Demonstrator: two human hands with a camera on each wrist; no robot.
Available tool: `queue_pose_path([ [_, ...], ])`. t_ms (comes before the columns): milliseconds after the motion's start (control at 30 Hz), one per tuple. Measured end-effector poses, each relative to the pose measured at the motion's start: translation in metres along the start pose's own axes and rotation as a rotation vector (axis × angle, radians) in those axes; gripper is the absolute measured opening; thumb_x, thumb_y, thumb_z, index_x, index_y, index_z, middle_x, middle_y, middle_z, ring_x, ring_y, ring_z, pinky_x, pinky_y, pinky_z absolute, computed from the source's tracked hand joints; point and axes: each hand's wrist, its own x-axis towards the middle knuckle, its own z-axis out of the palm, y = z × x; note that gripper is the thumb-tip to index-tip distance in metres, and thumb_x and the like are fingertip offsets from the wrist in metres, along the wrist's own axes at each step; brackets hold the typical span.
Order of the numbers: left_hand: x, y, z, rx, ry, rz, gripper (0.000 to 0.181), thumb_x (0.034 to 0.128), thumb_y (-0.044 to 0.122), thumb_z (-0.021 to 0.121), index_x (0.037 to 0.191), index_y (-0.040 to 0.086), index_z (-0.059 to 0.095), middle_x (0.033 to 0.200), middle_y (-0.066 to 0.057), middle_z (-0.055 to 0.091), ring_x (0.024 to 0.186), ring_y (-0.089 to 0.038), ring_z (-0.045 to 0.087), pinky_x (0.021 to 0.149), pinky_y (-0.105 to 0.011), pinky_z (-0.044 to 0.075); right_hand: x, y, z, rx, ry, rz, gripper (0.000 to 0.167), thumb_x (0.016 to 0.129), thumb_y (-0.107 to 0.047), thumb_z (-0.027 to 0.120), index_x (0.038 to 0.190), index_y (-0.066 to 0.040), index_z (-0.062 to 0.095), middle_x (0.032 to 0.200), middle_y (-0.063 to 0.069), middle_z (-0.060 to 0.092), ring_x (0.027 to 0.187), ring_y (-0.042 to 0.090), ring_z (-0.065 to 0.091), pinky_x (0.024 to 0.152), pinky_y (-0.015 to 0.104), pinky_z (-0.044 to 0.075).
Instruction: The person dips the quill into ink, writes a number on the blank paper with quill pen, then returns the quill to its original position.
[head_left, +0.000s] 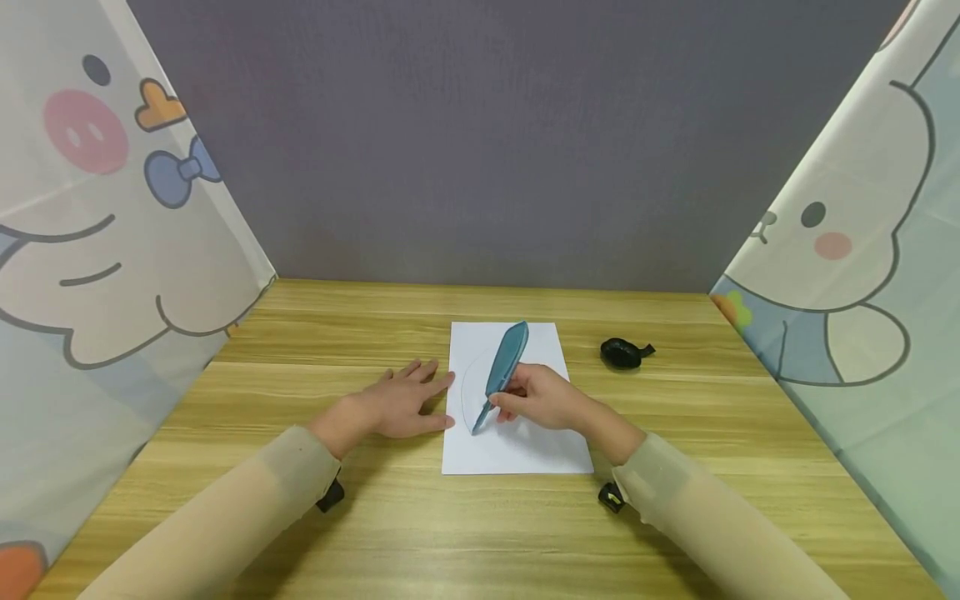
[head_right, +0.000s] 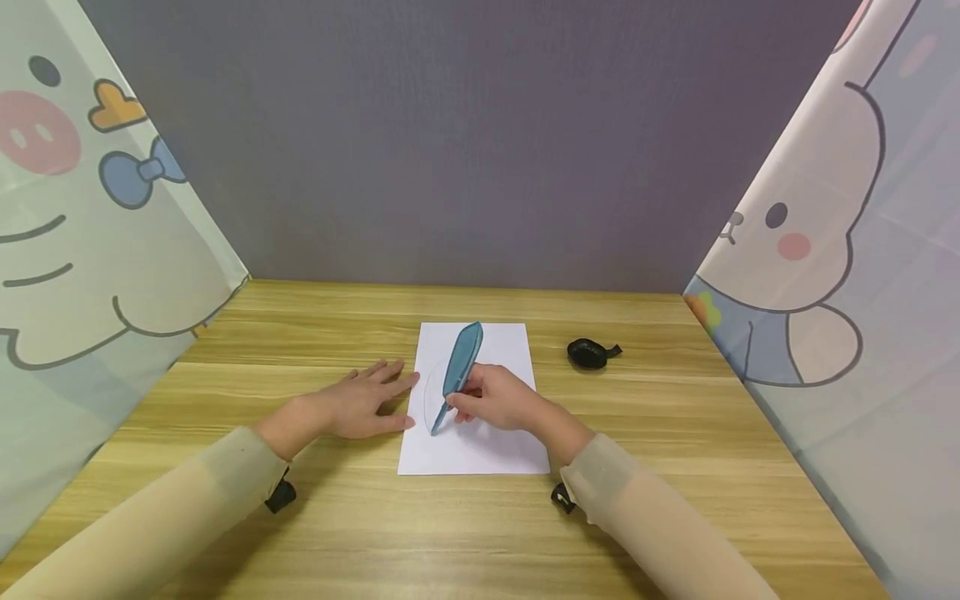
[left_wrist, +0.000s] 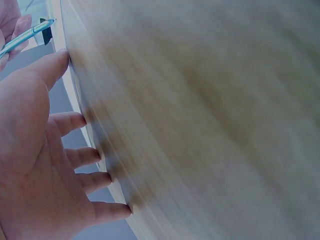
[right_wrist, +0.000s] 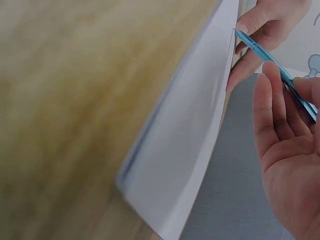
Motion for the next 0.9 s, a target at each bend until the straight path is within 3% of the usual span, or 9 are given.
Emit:
queue_pose_path([
  [367, 0.001, -0.001, 0.000, 0.008, -0.001, 0.003, 0.086, 0.1087, 0.068, 0.054, 0.177, 0.022, 0.027, 0.185, -0.018, 0.014, 0.170, -0.050, 0.015, 0.131, -0.078, 0.018, -0.007, 0.000, -0.002, 0.013, -0.012, -0.023, 0.011, 0.108, -0.008, 0.068, 0.109, 0.002, 0.071, 0.100, 0.018, 0.082, 0.082, 0.024, 0.079, 0.077, 0.045, 0.068],
  [900, -0.001, 0.001, 0.000, 0.008, 0.000, 0.001, 0.085, 0.1094, 0.067, 0.054, 0.177, 0.022, 0.026, 0.185, -0.019, 0.014, 0.170, -0.049, 0.014, 0.131, -0.078, 0.018, -0.015, 0.007, -0.004, 0.064, -0.006, -0.007, 0.012, 0.106, -0.008, 0.068, 0.108, 0.004, 0.070, 0.100, 0.022, 0.081, 0.081, 0.019, 0.078, 0.075, 0.041, 0.068],
])
